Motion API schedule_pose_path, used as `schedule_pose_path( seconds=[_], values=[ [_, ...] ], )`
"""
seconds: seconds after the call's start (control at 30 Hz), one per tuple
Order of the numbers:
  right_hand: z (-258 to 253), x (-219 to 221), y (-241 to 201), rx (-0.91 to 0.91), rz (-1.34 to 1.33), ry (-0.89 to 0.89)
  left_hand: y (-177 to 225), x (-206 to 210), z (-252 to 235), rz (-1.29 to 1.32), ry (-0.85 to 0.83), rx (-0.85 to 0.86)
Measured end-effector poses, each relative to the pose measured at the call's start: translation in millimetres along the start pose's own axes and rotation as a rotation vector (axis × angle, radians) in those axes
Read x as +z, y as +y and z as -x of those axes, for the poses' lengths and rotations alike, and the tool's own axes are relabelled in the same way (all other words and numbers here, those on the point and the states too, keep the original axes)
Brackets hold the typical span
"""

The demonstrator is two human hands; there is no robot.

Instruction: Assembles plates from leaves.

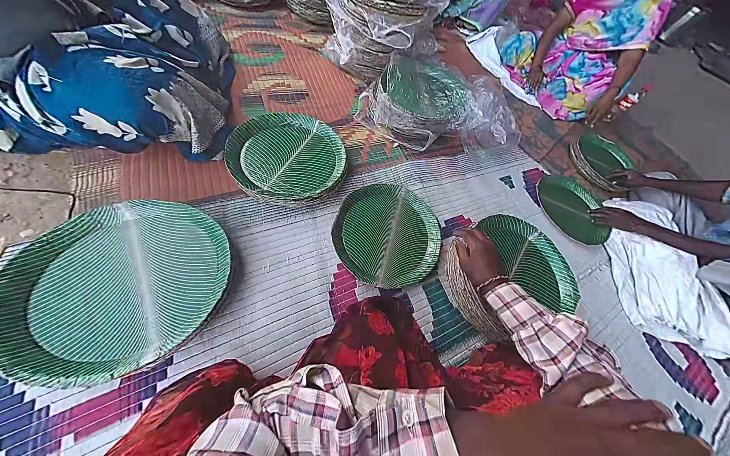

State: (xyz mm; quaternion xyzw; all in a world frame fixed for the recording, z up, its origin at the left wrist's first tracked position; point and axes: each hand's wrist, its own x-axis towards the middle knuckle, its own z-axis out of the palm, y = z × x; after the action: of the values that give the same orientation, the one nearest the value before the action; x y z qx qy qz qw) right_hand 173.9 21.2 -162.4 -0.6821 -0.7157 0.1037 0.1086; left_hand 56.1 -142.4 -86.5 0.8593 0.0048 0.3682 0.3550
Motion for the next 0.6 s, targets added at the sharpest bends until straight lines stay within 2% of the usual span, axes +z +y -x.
schedule_pose_path(
  seconds=[0.07, 0.1, 0.17, 0.2, 0.27, 0.33, 0.4, 0.47, 0.6],
  values=[
    [15, -23, -7, 0.178, 0.049, -0.144, -44, -14, 2, -0.182, 0.052, -0.093],
    [23, -38, -22, 0.3, 0.047, -0.235, -75, -22, 8, -0.207, 0.108, -0.198],
    [34, -44, -25, 0.43, 0.048, -0.389, -139, -42, 29, -0.262, 0.186, -0.55],
    [37, -31, -9, 0.431, 0.054, -0.427, -167, -53, 45, -0.308, 0.187, -0.777],
    [43, 12, 28, 0.41, 0.083, -0.377, -207, -65, 84, -0.398, 0.09, -1.183],
    [42, 31, 32, 0.44, 0.141, -0.381, -222, -65, 122, -0.433, -0.112, -1.415],
    [41, 33, 17, 0.484, 0.218, -0.429, -224, -55, 145, -0.494, -0.246, -1.425],
    [40, 27, 2, 0.514, 0.268, -0.466, -222, -49, 148, -0.52, -0.331, -1.384],
    [39, 26, 0, 0.533, 0.297, -0.423, -221, -38, 136, -0.395, -0.341, -1.403]
  ],
)
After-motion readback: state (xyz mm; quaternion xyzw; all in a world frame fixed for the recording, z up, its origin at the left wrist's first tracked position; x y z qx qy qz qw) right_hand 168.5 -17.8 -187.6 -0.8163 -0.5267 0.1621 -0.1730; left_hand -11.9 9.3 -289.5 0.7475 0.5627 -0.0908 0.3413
